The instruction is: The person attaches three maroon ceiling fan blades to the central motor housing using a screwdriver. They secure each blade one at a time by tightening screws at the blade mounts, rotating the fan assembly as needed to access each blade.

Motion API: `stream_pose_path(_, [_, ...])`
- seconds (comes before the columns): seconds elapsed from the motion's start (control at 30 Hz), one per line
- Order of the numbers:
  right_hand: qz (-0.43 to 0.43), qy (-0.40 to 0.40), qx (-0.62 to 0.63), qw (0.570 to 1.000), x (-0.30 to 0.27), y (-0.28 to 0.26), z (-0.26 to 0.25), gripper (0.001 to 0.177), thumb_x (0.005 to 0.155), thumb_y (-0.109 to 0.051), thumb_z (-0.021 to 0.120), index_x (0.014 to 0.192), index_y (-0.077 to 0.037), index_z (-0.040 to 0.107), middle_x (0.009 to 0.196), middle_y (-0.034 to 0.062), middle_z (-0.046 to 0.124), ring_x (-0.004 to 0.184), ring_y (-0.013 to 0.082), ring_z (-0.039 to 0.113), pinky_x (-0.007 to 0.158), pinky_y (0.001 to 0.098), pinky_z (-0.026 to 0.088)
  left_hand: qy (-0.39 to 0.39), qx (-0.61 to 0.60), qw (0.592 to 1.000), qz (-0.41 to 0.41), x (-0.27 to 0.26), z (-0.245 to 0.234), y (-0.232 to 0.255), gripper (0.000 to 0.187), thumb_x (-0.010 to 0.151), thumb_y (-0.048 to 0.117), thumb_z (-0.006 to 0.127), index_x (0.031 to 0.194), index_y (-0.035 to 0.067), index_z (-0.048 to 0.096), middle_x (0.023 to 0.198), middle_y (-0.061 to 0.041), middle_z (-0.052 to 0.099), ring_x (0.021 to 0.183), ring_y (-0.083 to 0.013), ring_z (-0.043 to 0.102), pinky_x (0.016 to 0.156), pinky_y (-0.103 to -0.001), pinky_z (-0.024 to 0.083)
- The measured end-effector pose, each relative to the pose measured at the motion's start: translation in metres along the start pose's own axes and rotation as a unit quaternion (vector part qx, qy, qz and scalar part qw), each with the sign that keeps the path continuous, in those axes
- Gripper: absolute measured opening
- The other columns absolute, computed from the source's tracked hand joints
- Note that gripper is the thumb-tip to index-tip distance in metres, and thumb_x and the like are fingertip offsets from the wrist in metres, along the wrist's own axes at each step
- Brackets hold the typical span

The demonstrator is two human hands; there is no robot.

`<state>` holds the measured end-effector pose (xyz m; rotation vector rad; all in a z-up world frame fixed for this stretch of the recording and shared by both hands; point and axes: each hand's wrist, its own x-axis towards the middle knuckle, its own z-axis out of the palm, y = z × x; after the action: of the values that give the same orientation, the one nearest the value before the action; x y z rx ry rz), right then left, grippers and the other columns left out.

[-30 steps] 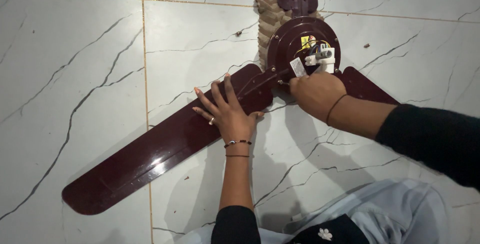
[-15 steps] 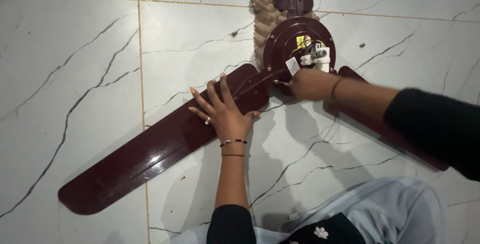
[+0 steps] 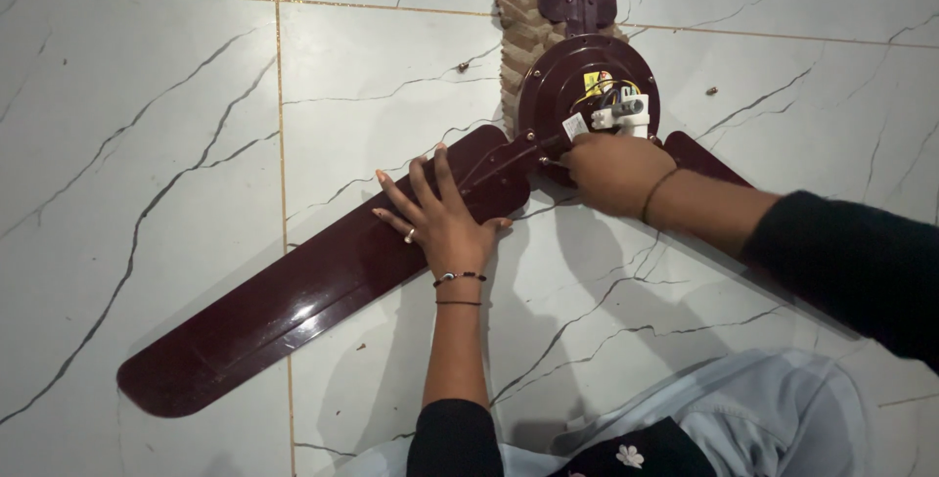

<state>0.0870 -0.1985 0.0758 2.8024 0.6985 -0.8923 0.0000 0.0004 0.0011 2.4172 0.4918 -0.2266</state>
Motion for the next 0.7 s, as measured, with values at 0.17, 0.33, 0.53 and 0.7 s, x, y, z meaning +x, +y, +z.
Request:
stream_pose_path(0.17, [-0.183,0.164,-0.232,0.941,-0.027,-0.008,0.01,0.016,0.087,-0.012,0.058,0.094,-0.001,0.068,0.119,0.0178,0.067,0.099,0.0325,0.071,0.076,0.0441,0.06,0.005,0.003,1.0,0.002,0.0,0.001,-0.001,0.144,0.041,0.044,0.102,0.156,0.033,0.015,0.158,-0.01,0.022,0.153,-0.0471,-0.007,0.119,-0.076,-0.005])
stream_pose_path(0.33, [-0.1,0.161,-0.154,0.97,-0.033,0.002,-0.006,0.038,0.085,-0.013,0.061,0.121,-0.011,0.069,0.113,0.0091,0.068,0.097,0.0273,0.072,0.085,0.0448,0.06,0.007,0.002,1.0,0.005,0.001,0.001,-0.001,0.145,0.041,0.046,0.102,0.156,0.032,0.015,0.158,-0.009,0.022,0.152,-0.0477,-0.006,0.118,-0.077,-0.003])
stream_pose_path(0.53, [0.096,-0.007,0.109,0.989,-0.028,0.001,-0.024,0.04,0.091,-0.023,0.059,0.13,-0.022,0.069,0.095,0.012,0.077,0.086,0.0318,0.074,0.083,0.0438,0.058,0.008,0.003,1.0,0.007,0.001,0.004,-0.003,0.145,0.041,0.048,0.102,0.156,0.033,0.014,0.158,-0.009,0.021,0.152,-0.048,-0.007,0.118,-0.078,-0.004])
stream_pose_path(0.7, [0.121,-0.019,0.147,0.982,-0.026,-0.005,-0.024,0.031,0.092,-0.031,0.061,0.118,-0.022,0.077,0.088,0.0147,0.077,0.081,0.0336,0.075,0.082,0.0435,0.059,0.006,0.0,1.0,0.006,0.001,0.004,-0.003,0.146,0.04,0.048,0.101,0.157,0.033,0.014,0.158,-0.009,0.021,0.152,-0.0475,-0.007,0.118,-0.078,-0.004])
